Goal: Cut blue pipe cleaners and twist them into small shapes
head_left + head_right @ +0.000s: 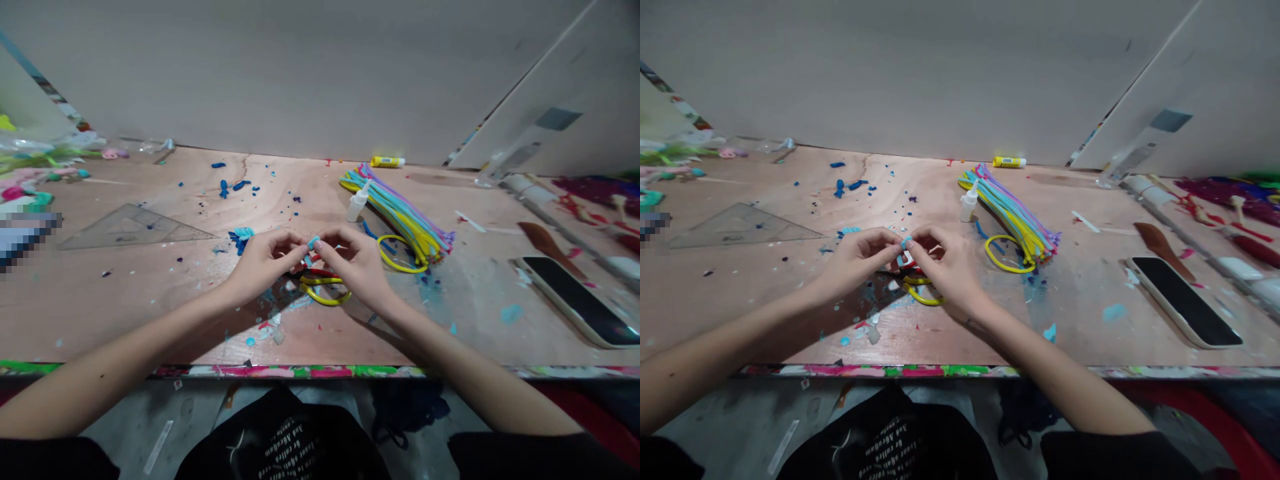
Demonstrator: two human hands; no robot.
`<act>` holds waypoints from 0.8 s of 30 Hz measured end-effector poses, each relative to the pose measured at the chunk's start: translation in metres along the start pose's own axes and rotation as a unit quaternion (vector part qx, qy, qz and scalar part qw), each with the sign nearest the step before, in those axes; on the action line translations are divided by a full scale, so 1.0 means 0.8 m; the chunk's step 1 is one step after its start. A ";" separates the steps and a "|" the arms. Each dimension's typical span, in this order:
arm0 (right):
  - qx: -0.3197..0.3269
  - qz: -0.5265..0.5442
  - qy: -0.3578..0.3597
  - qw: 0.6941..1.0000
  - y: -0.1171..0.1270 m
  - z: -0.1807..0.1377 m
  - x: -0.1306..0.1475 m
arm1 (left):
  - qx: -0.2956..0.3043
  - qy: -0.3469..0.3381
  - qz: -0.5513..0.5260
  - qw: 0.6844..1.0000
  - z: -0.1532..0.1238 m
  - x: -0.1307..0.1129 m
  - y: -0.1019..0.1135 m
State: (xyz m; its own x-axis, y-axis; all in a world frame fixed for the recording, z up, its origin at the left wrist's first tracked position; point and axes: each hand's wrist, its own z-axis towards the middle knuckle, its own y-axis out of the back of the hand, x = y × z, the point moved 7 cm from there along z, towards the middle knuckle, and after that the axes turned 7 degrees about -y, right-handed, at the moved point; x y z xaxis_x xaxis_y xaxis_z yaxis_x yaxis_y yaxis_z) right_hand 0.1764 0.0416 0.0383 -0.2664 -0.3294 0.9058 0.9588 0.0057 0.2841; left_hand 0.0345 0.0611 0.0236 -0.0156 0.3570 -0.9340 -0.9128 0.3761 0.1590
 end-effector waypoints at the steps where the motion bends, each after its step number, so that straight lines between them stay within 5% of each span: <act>1: 0.006 0.014 -0.008 1.000 -0.001 0.000 -0.001 | -0.001 -0.004 0.008 1.000 -0.001 -0.001 0.000; 7: 0.020 0.067 -0.050 0.996 -0.005 0.001 -0.008 | -0.001 -0.027 0.060 0.998 -0.003 -0.007 -0.001; 17: 0.010 0.044 -0.013 0.999 -0.001 0.001 -0.004 | 0.011 -0.017 0.060 0.998 -0.004 -0.008 -0.006; 24: 0.061 0.092 -0.013 0.994 -0.004 0.004 0.000 | -0.035 -0.158 0.248 0.955 -0.008 -0.045 0.008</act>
State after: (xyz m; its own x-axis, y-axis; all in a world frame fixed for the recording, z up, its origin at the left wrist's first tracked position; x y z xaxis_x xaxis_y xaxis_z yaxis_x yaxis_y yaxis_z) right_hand 0.1734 0.0450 0.0383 -0.0910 -0.2873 0.9535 0.9727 0.1795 0.1469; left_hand 0.0268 0.0449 0.0564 -0.3396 0.7214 -0.6035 -0.8500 0.0393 0.5252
